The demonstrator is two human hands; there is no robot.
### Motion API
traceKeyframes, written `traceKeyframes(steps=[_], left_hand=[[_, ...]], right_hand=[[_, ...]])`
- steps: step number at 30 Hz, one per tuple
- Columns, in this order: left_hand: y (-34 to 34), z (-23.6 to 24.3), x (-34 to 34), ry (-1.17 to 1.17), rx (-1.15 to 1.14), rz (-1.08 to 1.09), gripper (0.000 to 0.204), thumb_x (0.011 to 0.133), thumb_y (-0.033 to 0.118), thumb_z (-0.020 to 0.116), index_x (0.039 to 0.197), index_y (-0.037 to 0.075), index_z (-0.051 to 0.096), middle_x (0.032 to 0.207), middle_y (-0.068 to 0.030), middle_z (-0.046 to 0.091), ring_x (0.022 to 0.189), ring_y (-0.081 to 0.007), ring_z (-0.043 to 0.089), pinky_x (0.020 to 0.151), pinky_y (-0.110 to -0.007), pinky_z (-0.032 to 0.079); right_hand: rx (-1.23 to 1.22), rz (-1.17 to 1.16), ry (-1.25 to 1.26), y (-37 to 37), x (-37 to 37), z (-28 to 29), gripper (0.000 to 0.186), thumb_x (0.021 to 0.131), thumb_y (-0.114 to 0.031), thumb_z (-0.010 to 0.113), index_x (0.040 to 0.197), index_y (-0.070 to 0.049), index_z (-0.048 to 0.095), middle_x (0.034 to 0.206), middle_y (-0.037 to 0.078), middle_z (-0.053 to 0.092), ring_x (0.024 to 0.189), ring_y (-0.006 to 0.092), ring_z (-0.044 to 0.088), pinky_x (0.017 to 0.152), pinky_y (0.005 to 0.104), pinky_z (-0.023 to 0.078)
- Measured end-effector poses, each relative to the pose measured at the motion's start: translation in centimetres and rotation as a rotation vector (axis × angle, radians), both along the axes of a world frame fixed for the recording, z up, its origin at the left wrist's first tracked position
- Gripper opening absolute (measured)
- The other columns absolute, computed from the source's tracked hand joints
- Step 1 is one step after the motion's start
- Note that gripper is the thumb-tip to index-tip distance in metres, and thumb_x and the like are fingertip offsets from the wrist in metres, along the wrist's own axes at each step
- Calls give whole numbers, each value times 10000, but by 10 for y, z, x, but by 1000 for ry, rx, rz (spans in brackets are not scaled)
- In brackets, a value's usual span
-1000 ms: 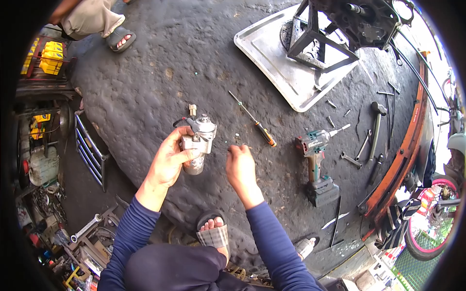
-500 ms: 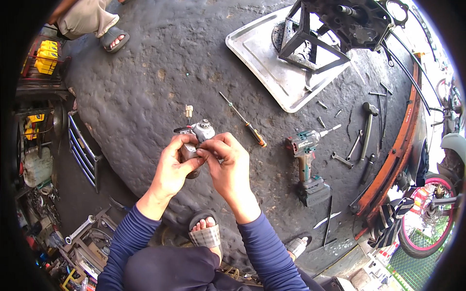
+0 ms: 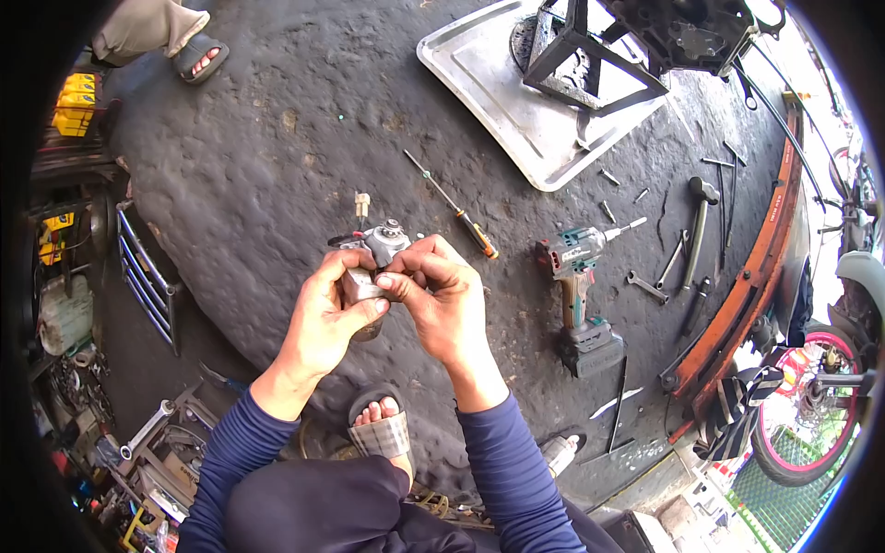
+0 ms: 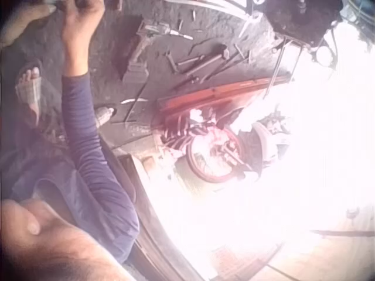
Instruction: Disassemble and repair motorcycle engine components using various hand tools.
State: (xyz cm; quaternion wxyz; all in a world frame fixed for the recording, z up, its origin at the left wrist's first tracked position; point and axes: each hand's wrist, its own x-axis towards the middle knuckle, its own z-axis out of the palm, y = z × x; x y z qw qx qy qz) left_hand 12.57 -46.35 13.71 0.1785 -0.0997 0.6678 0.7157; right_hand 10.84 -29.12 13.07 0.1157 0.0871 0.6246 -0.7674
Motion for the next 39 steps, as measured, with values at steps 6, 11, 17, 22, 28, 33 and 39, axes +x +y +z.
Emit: traceKeyframes(steps=[6,11,17,22,28,33,39], left_hand=[[12,5,5,-156,149,34,414,854,-26,792,1229,47,632,1181,-47,563,1043,-126,601,904,-293,503],[25,8,12,-206,183,2,410,905,-31,754,1270,43,581,1111,3,591,1013,-72,579,891,-257,493],[32,10,19,-143,28,-68,413,939,-71,680,1307,55,543,1126,4,576,999,-46,564,858,-229,486],[33,17,20,-14,-101,-87,416,897,-66,704,1277,44,576,1205,-43,522,1058,-101,566,883,-264,493],[34,26,21,-63,-62,-88,434,865,-65,721,1270,36,601,1243,-77,485,1175,-172,554,991,-307,479],[35,27,22,-32,-29,-74,437,871,-63,718,1280,38,602,1252,-85,483,1192,-180,560,1011,-316,480],[36,27,21,-35,-58,-109,438,877,-50,722,1288,38,600,1256,-91,488,1181,-189,571,1004,-321,485]], right_hand=[[365,72,192,14,3,8,142,856,19,813,987,-13,768,906,37,619,819,133,622,702,283,542],[368,-2,231,17,16,9,111,870,61,780,967,22,743,920,37,616,838,119,603,722,267,514],[311,17,71,28,15,13,127,835,59,805,940,-2,767,907,24,621,826,106,598,728,283,520],[17,79,-122,40,9,16,112,839,57,819,919,24,748,915,-9,616,834,70,578,714,244,508],[-122,100,-217,51,8,7,201,803,48,862,880,-25,692,940,-17,612,867,73,585,743,241,500],[45,125,50,52,16,2,160,808,17,867,916,-8,752,949,12,605,895,108,584,773,264,488],[248,66,198,47,29,9,142,830,49,826,953,12,764,940,34,617,881,134,598,782,274,504]])
